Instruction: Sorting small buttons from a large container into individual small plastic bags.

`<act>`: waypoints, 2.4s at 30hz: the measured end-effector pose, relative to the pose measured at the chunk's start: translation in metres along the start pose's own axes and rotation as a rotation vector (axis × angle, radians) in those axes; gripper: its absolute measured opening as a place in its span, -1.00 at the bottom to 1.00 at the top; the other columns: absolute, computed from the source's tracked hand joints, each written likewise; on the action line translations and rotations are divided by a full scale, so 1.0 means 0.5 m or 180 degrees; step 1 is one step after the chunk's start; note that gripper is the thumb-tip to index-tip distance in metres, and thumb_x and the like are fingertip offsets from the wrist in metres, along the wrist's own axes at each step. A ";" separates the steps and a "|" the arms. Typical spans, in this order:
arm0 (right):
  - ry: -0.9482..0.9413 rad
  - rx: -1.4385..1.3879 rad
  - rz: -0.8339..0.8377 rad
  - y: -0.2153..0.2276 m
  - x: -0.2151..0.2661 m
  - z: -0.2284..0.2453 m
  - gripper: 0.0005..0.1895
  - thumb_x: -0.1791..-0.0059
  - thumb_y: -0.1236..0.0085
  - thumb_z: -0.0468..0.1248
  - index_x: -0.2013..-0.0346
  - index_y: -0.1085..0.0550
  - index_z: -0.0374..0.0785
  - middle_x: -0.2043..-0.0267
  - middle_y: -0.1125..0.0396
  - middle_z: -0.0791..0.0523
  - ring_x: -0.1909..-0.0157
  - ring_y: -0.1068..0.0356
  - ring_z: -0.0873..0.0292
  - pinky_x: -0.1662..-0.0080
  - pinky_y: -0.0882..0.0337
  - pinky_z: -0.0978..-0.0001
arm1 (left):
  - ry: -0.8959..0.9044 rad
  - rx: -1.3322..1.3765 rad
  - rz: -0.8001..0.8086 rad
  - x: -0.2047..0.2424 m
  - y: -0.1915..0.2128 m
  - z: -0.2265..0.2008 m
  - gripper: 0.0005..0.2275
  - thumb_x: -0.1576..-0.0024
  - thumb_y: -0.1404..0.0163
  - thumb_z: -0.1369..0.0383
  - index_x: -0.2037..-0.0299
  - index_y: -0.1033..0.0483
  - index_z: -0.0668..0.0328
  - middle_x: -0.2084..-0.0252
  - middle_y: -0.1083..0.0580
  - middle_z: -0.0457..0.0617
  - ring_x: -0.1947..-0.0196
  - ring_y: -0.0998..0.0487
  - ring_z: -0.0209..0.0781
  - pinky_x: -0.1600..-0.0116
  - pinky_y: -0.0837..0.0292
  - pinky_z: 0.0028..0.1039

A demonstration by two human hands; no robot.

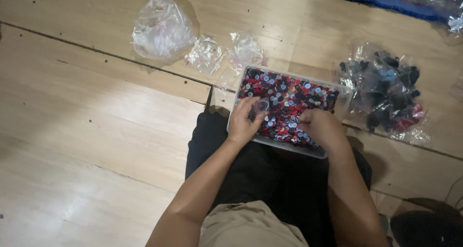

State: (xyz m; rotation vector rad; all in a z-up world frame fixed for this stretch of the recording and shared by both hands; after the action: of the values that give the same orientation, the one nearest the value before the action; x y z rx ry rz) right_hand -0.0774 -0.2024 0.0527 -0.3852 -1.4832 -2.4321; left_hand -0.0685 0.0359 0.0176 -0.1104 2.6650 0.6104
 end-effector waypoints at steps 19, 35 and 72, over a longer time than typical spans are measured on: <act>0.0048 -0.0680 -0.0849 -0.050 -0.035 -0.052 -0.84 -0.05 -0.25 -0.18 0.16 -0.64 -0.17 0.19 -0.53 -0.02 0.02 -0.51 -0.15 0.03 -0.48 0.04 | -0.0366 -0.0300 0.0204 0.002 -0.013 -0.025 -0.54 0.05 -0.28 0.38 -0.11 -0.53 0.08 0.04 -0.55 -0.03 0.00 -0.58 0.03 -0.16 -0.46 -0.23; 0.1723 -0.0500 -0.1489 -0.055 0.016 0.147 -0.93 0.06 -0.29 -0.31 0.29 -0.61 -0.07 0.14 -0.47 0.15 0.11 -0.53 -0.02 0.14 -0.51 0.22 | -0.0638 -0.0031 0.0708 0.014 -0.043 -0.034 -0.51 0.10 -0.31 0.40 -0.11 -0.57 0.14 0.06 -0.59 0.05 0.03 -0.59 0.08 -0.14 -0.49 -0.19; 0.0941 0.1123 -0.2308 -0.048 -0.136 0.002 -0.85 0.03 -0.32 -0.02 0.17 -0.64 0.22 0.16 -0.43 0.26 0.14 -0.52 0.09 0.14 -0.53 0.22 | -0.0376 -0.0070 0.0351 -0.005 -0.020 -0.043 -0.60 -0.01 -0.30 0.32 -0.07 -0.58 0.10 0.03 -0.59 -0.01 0.02 -0.61 0.04 -0.11 -0.51 -0.24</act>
State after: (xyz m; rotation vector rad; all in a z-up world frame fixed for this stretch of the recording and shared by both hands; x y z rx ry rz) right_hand -0.0228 -0.1848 0.0089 0.6678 -2.1035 -2.4498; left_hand -0.0725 0.0175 0.0325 0.0652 2.5633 0.6600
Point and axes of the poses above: each hand's wrist, its own x-axis away from the middle knuckle, its own y-axis out of the back of the hand, z = x × y, the point moved 9 cm from there along -x, towards the middle knuckle
